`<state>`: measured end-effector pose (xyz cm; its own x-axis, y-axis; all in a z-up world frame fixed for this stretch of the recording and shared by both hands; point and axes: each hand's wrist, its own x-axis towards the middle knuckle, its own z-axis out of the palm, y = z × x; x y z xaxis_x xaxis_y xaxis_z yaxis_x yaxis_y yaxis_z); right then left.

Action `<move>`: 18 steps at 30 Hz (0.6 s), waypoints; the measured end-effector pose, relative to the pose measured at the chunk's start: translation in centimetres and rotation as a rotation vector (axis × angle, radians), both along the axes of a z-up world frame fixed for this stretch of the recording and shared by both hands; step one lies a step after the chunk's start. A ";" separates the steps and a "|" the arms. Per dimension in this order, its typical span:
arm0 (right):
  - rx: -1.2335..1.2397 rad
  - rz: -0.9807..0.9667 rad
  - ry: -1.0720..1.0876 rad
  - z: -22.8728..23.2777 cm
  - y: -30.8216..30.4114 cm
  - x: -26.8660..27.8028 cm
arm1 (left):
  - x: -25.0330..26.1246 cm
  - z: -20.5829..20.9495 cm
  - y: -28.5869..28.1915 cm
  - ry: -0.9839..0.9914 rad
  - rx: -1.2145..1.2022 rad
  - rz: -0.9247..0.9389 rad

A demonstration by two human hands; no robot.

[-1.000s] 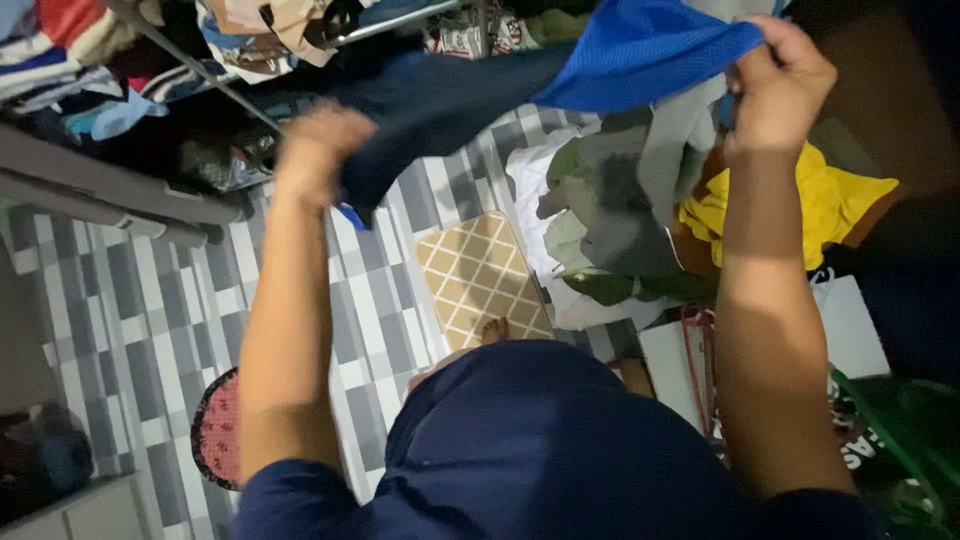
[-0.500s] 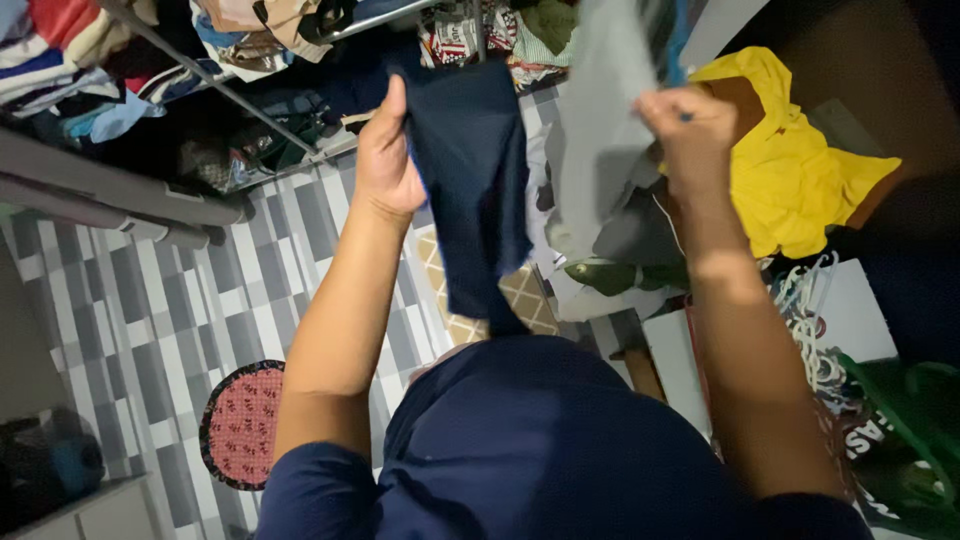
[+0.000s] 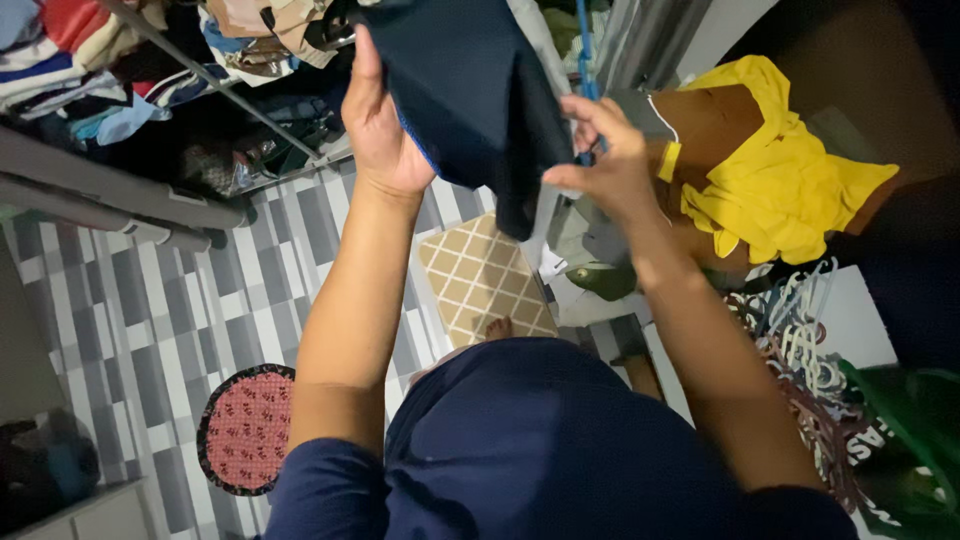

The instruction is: The person picks up folded clothes from a pile, places each item onto a blue plastic hanger, and hangs them in a wardrobe. Items handled include a beige top, a white t-shirt, a pink top, and a grey top.

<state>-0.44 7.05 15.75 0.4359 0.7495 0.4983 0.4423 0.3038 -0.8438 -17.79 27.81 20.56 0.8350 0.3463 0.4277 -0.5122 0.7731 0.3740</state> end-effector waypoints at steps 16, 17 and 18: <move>-0.146 -0.128 0.188 4.2 -1.6 7.4 | -4.3 -1.3 7.8 0.610 0.867 1.055; -0.125 -0.119 0.142 4.3 -1.6 7.2 | -4.3 -1.6 7.7 0.591 0.958 1.202; -0.120 -0.108 0.093 4.2 -1.8 7.0 | -4.2 -1.9 7.5 0.567 1.048 1.345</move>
